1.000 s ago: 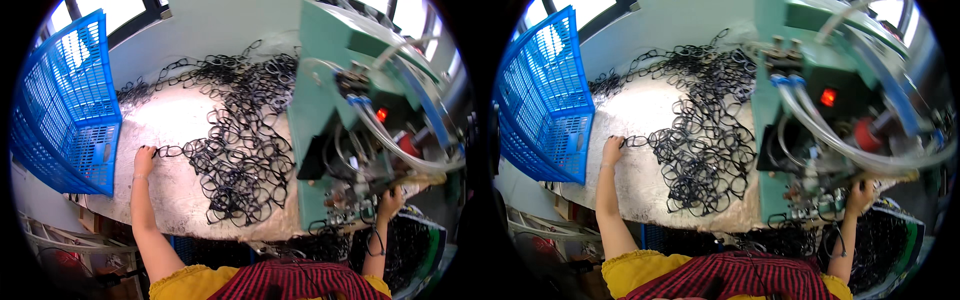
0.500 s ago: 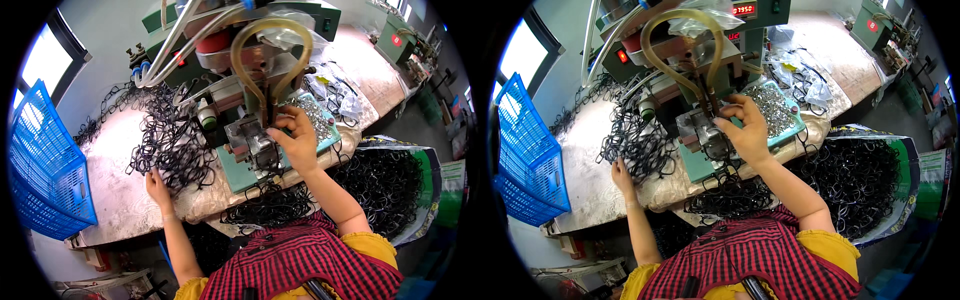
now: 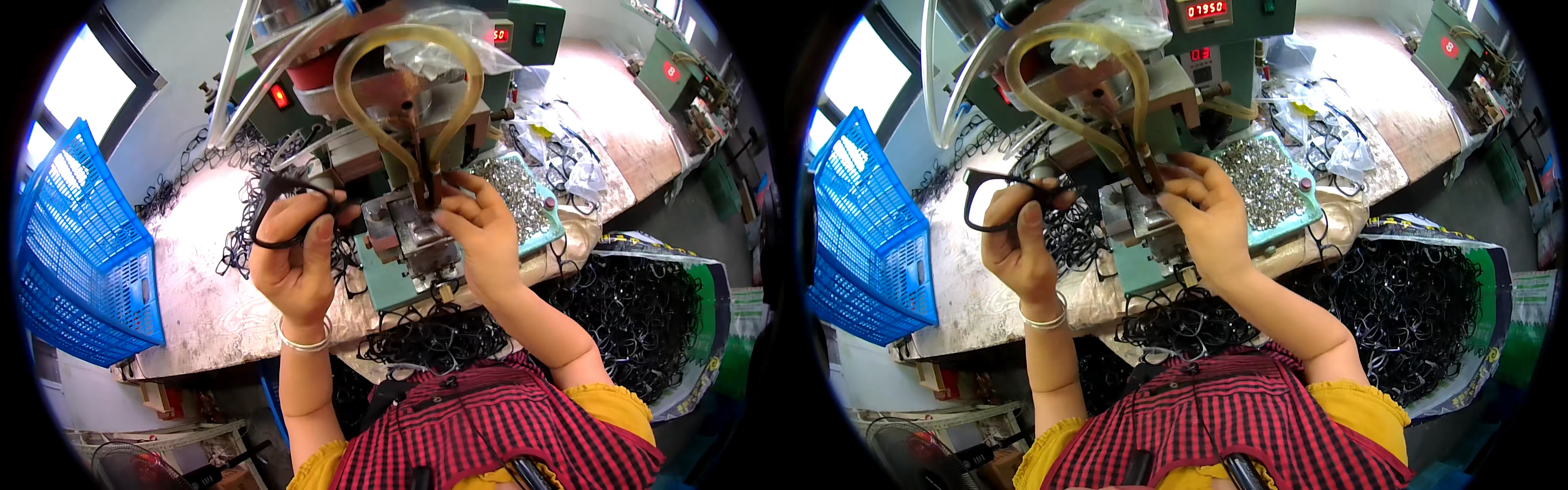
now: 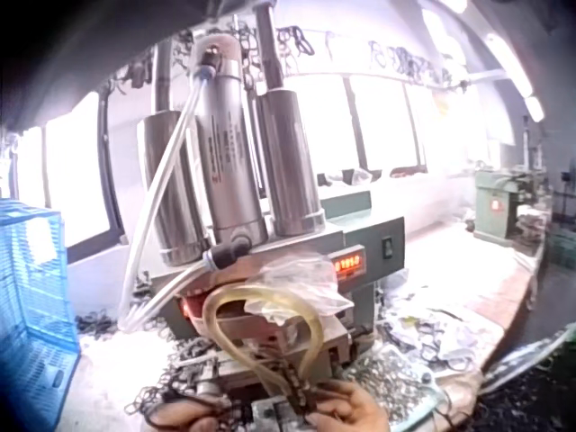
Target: The person repeatedly picks up black eyeglass frames from a pile, places them into a green fixture on a machine, and presses a lever to attach small metal screws. The person then removes the assembled glasses and places them on the table, continuing the cycle with additional frames.
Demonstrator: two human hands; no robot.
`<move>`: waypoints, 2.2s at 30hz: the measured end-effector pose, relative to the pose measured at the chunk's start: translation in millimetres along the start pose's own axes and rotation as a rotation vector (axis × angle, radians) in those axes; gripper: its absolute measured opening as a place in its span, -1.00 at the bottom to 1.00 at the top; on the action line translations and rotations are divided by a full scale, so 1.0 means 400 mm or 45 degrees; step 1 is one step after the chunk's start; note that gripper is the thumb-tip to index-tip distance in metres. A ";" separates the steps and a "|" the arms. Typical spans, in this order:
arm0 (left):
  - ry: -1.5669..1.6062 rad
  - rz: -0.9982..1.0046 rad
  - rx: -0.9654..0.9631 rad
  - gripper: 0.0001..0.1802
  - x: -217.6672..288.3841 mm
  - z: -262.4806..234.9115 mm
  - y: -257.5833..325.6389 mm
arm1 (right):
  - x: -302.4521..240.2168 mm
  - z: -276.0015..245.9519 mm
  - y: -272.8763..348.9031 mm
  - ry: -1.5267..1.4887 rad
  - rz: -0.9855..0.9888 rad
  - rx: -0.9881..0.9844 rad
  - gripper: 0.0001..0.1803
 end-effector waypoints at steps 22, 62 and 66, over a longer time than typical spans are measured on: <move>-0.501 0.281 -0.673 -0.73 0.001 0.103 0.167 | 0.054 -0.386 -0.105 1.687 -0.742 0.114 -0.85; -1.595 -0.397 -0.712 -0.84 -0.463 -0.343 0.186 | 0.009 -0.089 -0.064 0.716 -0.600 -0.121 -0.75; -1.591 -0.288 -0.567 -0.87 -0.457 -0.327 0.166 | 0.045 -0.081 -0.051 0.376 -0.389 -0.042 -0.58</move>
Point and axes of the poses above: each hand's wrist, its own y-axis away from the middle knuckle, its own z-axis out of the palm, x = y × z, the point moved 2 cm from there along -y, towards the middle knuckle, and after that the axes turned 6 degrees about -y, right-handed, at the moved point
